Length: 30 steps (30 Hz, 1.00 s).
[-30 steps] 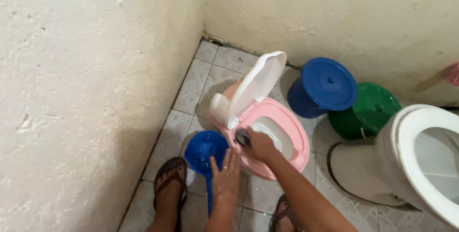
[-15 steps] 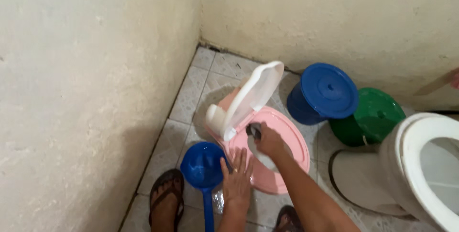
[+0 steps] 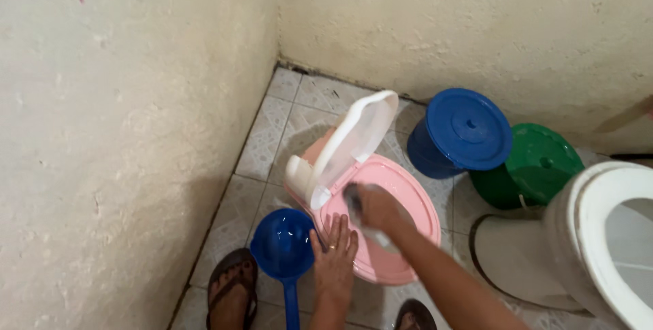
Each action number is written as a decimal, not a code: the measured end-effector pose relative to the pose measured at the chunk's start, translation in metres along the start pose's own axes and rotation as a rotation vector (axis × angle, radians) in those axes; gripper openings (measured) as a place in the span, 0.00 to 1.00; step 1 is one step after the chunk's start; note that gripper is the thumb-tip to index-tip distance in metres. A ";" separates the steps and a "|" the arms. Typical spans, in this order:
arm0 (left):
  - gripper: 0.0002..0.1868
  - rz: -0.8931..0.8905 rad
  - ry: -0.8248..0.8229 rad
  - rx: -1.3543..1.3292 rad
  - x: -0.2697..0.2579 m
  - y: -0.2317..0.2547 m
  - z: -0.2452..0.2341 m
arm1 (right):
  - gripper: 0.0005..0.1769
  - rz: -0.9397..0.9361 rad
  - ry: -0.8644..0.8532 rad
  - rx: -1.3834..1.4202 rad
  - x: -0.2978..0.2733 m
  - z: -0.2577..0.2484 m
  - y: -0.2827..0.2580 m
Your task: The person cleans a pink and white potty chair by rinsing it with water from a blue scoop and scrubbing the surfaces with a brush, then rinses and wipes a small white basin.
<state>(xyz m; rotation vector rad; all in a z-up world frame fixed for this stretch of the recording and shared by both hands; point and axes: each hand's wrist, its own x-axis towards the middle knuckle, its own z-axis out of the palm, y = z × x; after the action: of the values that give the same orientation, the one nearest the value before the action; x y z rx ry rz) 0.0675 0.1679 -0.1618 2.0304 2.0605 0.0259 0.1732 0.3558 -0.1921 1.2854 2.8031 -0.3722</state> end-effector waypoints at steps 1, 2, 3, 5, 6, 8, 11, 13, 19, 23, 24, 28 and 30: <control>0.33 0.002 -0.009 -0.018 0.008 0.001 -0.003 | 0.33 0.067 -0.053 0.004 0.006 -0.005 0.000; 0.32 0.008 -0.030 -0.040 0.008 0.004 -0.002 | 0.37 0.140 -0.117 0.011 0.007 -0.007 0.003; 0.34 0.009 -0.036 -0.006 0.010 0.005 0.001 | 0.40 0.214 -0.182 0.018 0.009 -0.007 0.008; 0.37 0.016 -0.052 0.047 0.015 0.014 0.009 | 0.32 0.350 -0.096 0.012 0.016 -0.013 0.032; 0.36 0.030 -0.064 0.015 0.012 0.019 0.014 | 0.34 0.398 -0.116 0.005 0.025 -0.015 0.043; 0.34 0.056 -0.081 -0.032 0.012 0.020 0.021 | 0.38 0.485 -0.106 -0.004 0.028 -0.017 0.059; 0.32 0.039 -0.031 -0.049 0.008 0.025 0.030 | 0.42 0.477 -0.095 0.108 0.009 -0.041 0.100; 0.33 0.051 0.017 -0.084 0.006 0.024 0.033 | 0.43 0.493 -0.117 0.088 0.000 -0.063 0.125; 0.36 0.091 -0.024 -0.107 0.015 0.037 0.018 | 0.42 0.561 -0.056 0.009 -0.016 -0.077 0.173; 0.38 0.106 -0.102 -0.130 0.018 0.032 0.002 | 0.44 0.483 -0.201 0.041 -0.021 -0.057 0.184; 0.39 0.120 -0.121 -0.106 0.022 0.034 -0.001 | 0.47 0.508 -0.247 0.043 -0.028 -0.057 0.185; 0.40 0.161 -0.153 -0.033 0.031 0.044 -0.017 | 0.46 0.522 -0.351 0.054 -0.079 -0.049 0.165; 0.43 0.208 -0.219 0.013 0.034 0.050 -0.028 | 0.43 0.507 -0.294 0.008 -0.105 -0.048 0.154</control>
<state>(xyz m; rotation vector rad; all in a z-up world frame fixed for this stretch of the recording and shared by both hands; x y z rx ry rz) 0.1118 0.2080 -0.1305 2.1408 1.7186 -0.1654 0.3611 0.3865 -0.1624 1.7114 2.1449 -0.4927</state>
